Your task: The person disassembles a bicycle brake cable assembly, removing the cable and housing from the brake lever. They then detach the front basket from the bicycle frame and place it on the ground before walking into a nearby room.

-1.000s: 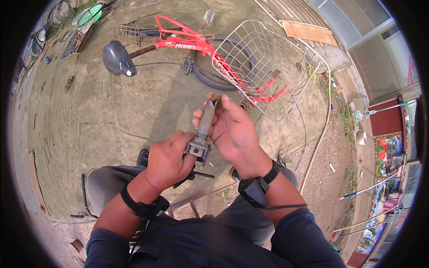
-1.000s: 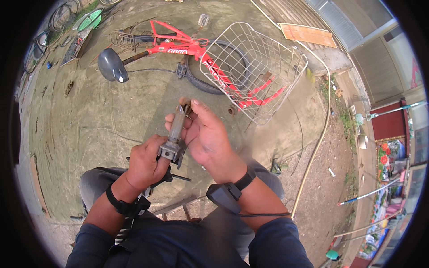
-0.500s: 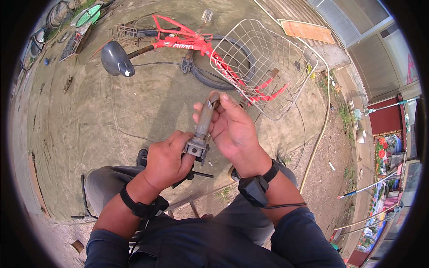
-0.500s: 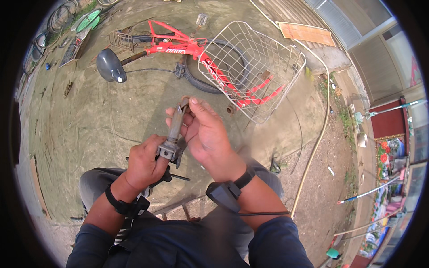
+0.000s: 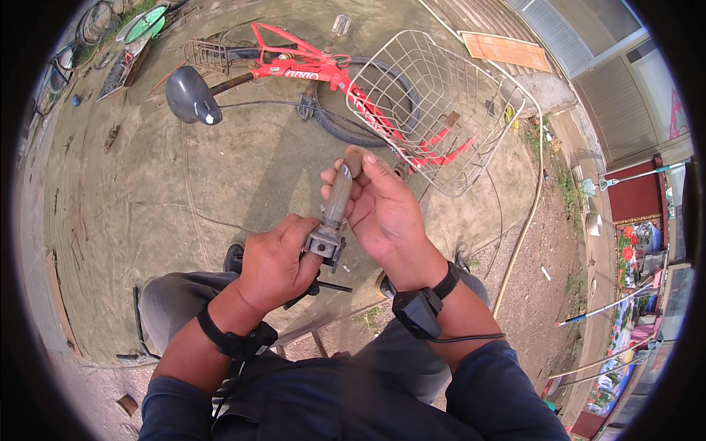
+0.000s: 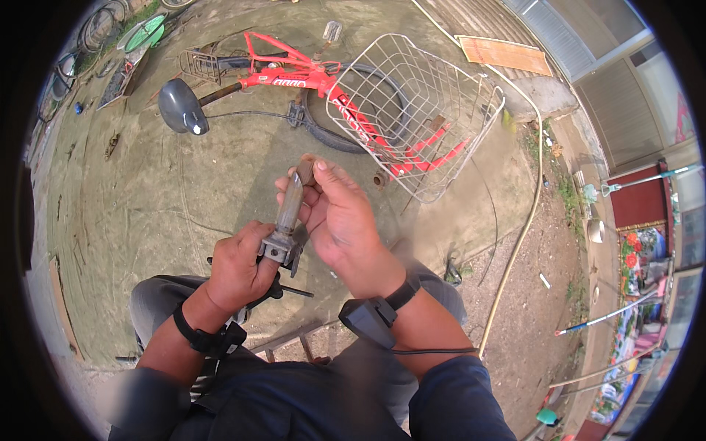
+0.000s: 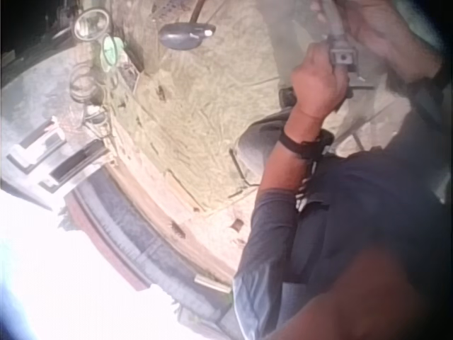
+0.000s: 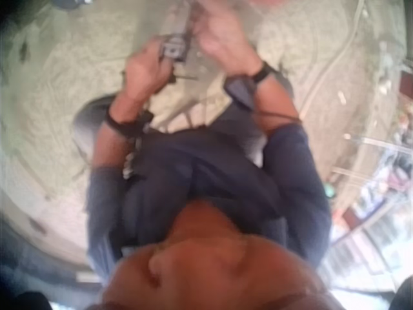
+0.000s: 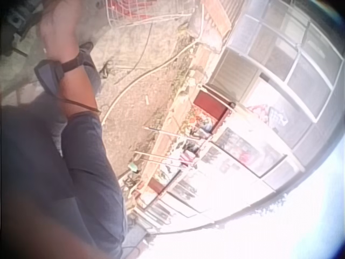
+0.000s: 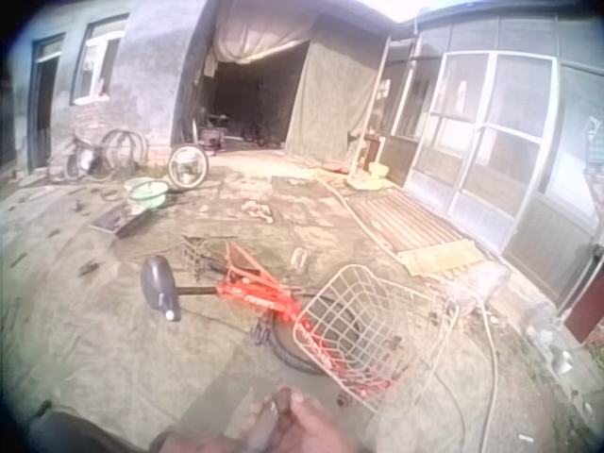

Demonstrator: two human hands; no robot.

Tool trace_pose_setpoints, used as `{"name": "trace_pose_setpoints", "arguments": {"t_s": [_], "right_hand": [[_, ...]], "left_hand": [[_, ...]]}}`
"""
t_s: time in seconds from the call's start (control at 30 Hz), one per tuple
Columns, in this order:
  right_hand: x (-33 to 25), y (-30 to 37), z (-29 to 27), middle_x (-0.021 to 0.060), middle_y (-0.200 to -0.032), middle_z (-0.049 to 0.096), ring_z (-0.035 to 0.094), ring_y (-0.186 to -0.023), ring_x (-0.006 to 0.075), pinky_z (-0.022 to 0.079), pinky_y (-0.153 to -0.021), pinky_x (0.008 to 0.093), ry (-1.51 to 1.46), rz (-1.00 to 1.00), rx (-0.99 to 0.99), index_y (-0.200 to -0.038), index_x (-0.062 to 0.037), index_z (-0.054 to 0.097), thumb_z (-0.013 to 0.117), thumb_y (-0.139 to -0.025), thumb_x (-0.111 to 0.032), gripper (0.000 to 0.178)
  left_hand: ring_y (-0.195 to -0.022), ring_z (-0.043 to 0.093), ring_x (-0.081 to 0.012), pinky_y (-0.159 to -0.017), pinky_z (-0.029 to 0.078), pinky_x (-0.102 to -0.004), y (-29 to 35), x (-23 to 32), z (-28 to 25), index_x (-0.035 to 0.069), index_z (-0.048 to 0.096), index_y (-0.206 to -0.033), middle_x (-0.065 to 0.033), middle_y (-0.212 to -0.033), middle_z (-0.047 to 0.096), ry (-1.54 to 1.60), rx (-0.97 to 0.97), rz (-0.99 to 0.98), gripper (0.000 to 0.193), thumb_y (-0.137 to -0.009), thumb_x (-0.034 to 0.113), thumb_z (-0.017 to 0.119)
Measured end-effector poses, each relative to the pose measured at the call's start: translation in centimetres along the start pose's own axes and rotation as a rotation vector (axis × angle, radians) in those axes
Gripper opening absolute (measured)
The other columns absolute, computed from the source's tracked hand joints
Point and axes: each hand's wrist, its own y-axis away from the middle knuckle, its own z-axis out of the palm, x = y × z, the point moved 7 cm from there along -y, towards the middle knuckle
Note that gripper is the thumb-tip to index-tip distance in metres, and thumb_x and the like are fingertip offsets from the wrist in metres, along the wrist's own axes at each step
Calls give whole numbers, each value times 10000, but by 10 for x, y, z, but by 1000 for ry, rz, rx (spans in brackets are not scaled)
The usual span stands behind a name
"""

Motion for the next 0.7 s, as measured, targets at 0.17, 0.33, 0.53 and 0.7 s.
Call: {"name": "trace_pose_setpoints", "arguments": {"t_s": [0.17, 0.33, 0.53, 0.7], "right_hand": [[18, 6, 9, 141, -1148, 639, 634, -1073, 262, 508, -973, 421, 37, 153, -77, -1300, -28, 522, 458, -1050, -362, 422], [20, 16, 17, 134, -1206, 628, 586, -1143, 205, 482, -969, 363, 337, 123, -202, -1414, -16, 424, 567, -1015, -253, 486], [21, 24, 34, 122, -1325, 539, 544, -1184, 191, 409, -1045, 372, 809, -88, -513, -1487, 8, 321, 684, -936, -221, 698], [26, 21, 26, 115, -1083, 645, 605, -1004, 193, 487, -895, 346, 1063, -137, -495, -1353, 31, 441, 670, -921, -137, 517]], "left_hand": [[-603, 640, -310, -524, 510, -393, 1, -4, 1, 48, 595, -1104, -103, -857, 636, -9, 5, -16, 346, -784, 127, 700], [-639, 660, -330, -540, 520, -402, 3, -11, -3, 47, 594, -1102, -125, -874, 656, -21, 26, -45, 326, -802, 122, 697], [-734, 678, -358, -609, 540, -418, 5, -27, -7, 39, 595, -1118, -166, -895, 673, 54, 92, -153, 316, -820, 103, 678], [-755, 679, -353, -635, 541, -410, 7, -33, -6, 37, 594, -1138, -180, -862, 671, 137, 83, -229, 332, -829, 115, 685]]}}
